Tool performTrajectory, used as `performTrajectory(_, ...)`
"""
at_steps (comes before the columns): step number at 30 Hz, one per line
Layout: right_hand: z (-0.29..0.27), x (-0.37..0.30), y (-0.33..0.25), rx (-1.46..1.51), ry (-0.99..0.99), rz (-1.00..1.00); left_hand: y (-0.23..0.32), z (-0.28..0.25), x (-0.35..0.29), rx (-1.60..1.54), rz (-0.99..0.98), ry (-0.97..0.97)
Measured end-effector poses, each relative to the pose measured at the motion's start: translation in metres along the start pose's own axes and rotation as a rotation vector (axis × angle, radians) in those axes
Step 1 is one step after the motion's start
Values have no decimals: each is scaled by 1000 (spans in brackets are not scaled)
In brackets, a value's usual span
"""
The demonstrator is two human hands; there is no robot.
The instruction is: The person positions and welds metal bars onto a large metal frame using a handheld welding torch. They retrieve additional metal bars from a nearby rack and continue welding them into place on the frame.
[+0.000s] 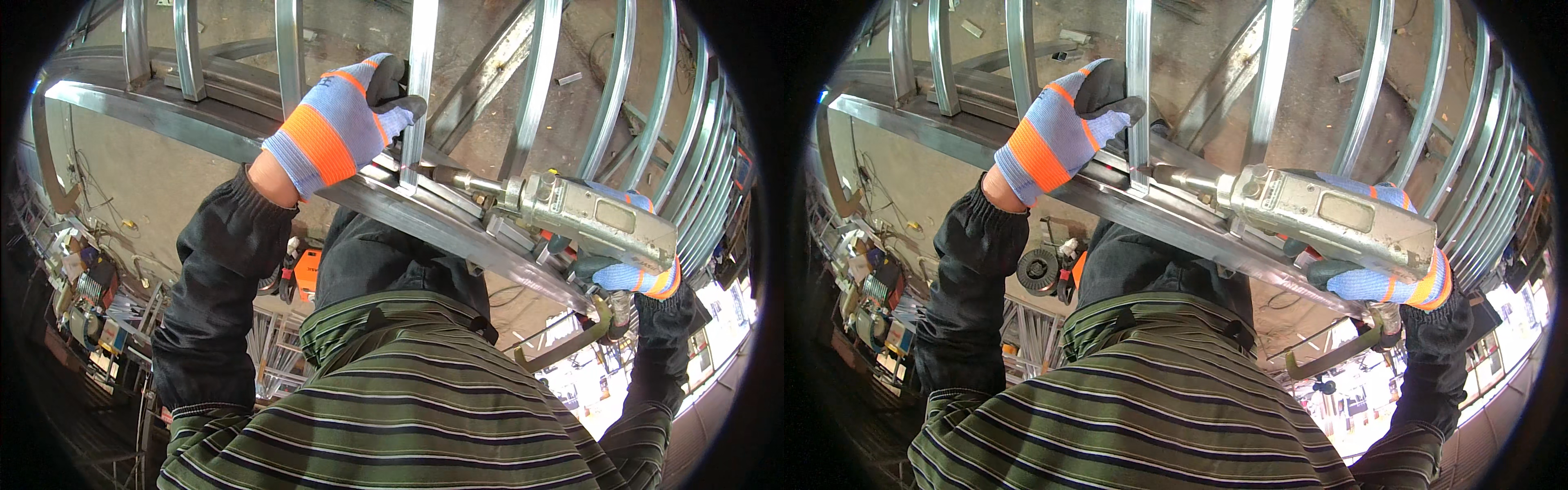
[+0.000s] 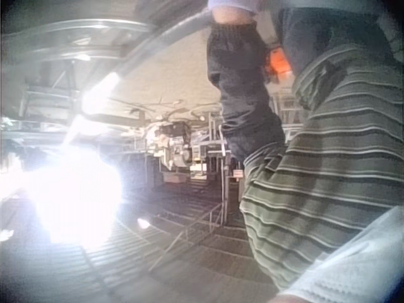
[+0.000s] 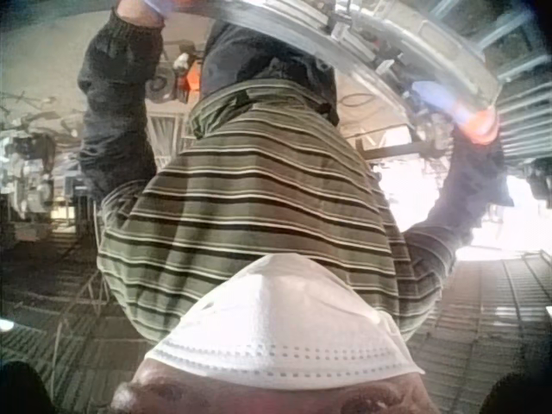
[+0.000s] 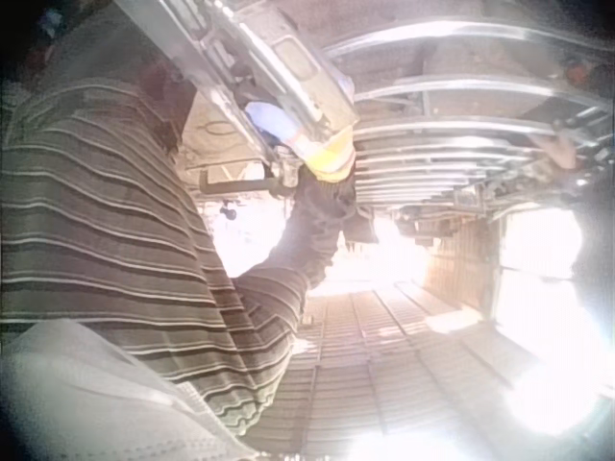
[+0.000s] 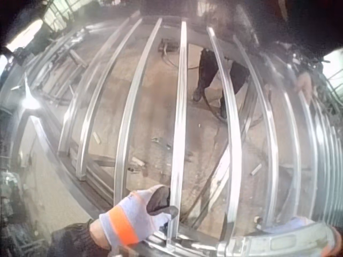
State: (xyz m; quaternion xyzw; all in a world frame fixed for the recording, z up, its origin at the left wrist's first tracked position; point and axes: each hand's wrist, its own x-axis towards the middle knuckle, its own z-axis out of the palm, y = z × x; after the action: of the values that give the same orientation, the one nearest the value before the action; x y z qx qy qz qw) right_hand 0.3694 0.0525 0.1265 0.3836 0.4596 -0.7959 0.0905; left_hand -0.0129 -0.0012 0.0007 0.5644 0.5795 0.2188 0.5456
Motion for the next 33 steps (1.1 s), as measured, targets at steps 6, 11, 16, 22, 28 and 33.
performTrajectory(6,8,11,0,-145,-15,-143,8,-2,0,52,-19,-15)
performTrajectory(11,18,16,-1,58,49,-55,15,-2,-1,-103,-93,-23)
performTrajectory(16,15,18,-4,2,-4,-80,14,-4,1,-75,-144,-64)
performTrajectory(22,18,13,-6,95,-1,5,21,-8,5,36,-170,-70)
performTrajectory(28,15,15,-12,-72,-71,-94,44,-23,15,567,-147,-185)
performTrajectory(33,19,12,-13,41,-68,-54,64,-32,26,695,-200,-322)
